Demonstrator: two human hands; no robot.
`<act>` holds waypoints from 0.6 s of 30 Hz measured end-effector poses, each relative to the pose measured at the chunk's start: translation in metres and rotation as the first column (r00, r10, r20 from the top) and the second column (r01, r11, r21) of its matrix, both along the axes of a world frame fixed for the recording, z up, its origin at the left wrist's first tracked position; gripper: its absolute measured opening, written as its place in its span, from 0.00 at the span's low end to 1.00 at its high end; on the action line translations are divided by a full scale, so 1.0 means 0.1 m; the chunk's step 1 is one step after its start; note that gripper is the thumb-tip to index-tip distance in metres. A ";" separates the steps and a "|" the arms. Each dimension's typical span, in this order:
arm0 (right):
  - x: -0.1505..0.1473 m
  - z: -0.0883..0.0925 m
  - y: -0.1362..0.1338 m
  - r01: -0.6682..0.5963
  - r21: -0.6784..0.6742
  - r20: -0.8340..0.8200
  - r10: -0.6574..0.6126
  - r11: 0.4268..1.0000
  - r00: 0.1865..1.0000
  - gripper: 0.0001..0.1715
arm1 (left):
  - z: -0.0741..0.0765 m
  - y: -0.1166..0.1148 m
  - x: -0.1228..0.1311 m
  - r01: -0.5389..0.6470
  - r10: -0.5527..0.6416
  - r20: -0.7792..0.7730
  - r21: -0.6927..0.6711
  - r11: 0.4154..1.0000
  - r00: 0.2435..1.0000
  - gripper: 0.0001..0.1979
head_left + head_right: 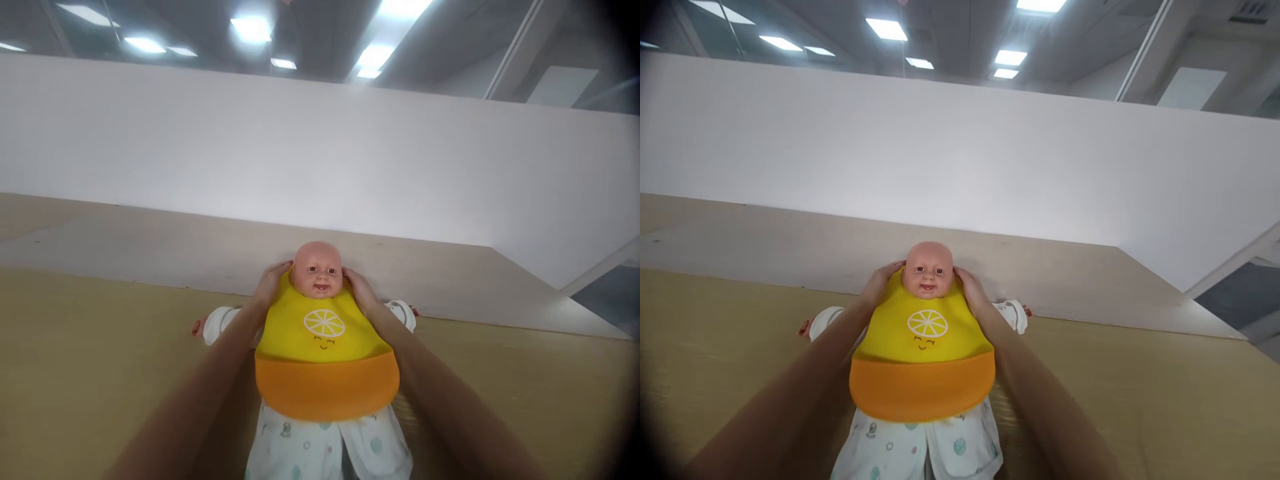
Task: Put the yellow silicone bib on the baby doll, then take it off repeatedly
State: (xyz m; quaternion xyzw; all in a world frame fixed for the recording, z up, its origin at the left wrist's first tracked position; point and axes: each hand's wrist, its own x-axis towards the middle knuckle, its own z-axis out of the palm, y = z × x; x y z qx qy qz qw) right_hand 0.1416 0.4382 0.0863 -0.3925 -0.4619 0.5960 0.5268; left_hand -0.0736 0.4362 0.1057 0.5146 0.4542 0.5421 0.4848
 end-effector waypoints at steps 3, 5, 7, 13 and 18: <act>-0.02 0.05 -0.27 0.052 0.061 0.016 -0.053 0.997 0.998 0.16 | 0.02 -0.28 0.00 -0.026 0.030 0.112 -0.035 0.999 0.993 0.19; -0.03 0.08 -0.49 0.054 0.041 -0.020 -0.054 0.998 0.998 0.16 | 0.00 -0.45 0.00 -0.055 0.060 0.164 -0.033 0.998 0.985 0.20; -0.04 0.10 -0.71 0.058 0.009 -0.056 -0.057 0.998 0.997 0.17 | -0.02 -0.63 0.00 -0.053 0.060 0.199 -0.041 0.998 0.978 0.20; -0.03 0.03 -1.38 0.062 -0.096 -0.178 -0.079 0.993 0.981 0.19 | -0.11 -1.25 0.02 -0.056 0.085 0.201 -0.143 0.988 0.976 0.22; 0.00 -0.06 -1.90 0.052 -0.134 -0.224 -0.082 0.990 0.971 0.19 | -0.16 -1.81 0.02 -0.019 0.056 0.168 -0.214 0.977 0.984 0.28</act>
